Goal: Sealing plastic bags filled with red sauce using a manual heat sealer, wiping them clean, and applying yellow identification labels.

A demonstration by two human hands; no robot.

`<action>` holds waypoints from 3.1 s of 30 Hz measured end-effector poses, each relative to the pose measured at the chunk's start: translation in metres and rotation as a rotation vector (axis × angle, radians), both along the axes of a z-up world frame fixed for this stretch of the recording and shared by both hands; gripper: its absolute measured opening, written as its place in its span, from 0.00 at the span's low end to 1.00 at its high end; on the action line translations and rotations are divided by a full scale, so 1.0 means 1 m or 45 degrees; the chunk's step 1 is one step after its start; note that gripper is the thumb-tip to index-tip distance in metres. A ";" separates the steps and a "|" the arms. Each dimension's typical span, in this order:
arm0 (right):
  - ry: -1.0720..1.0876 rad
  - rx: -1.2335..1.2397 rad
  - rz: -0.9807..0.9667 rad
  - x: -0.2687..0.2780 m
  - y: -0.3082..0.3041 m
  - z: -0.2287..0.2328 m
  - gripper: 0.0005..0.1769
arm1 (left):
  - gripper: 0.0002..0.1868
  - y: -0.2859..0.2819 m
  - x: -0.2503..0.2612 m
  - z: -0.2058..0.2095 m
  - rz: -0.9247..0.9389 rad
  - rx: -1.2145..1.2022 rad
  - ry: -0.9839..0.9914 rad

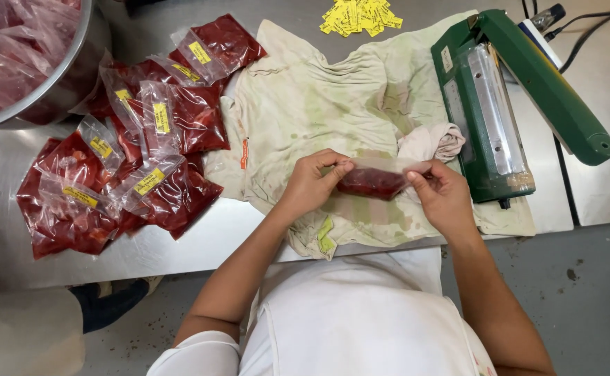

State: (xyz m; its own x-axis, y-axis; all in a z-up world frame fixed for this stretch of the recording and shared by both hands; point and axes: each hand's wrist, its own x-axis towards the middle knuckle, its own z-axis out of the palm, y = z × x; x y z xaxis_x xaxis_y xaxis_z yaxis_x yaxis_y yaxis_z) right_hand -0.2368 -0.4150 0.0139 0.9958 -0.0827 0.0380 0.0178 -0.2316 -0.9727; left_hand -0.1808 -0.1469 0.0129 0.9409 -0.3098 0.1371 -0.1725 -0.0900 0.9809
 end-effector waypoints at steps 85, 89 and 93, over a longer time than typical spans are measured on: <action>-0.251 -1.460 0.868 0.056 -0.008 0.066 0.13 | 0.11 0.012 -0.021 -0.043 0.193 0.131 -0.722; 0.033 -1.315 0.614 0.049 -0.047 0.098 0.29 | 0.02 0.019 -0.024 0.009 0.226 0.086 -0.617; -0.112 -1.352 -0.058 0.058 -0.083 0.093 0.22 | 0.03 0.017 -0.026 0.007 0.208 0.012 -0.506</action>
State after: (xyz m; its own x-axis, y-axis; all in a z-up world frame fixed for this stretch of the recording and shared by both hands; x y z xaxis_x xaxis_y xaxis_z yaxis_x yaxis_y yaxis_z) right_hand -0.1788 -0.4984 0.1070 0.9829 -0.0023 0.1843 0.0479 -0.9624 -0.2675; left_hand -0.2073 -0.1298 0.0201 0.8522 -0.1645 0.4967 -0.5197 -0.1562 0.8399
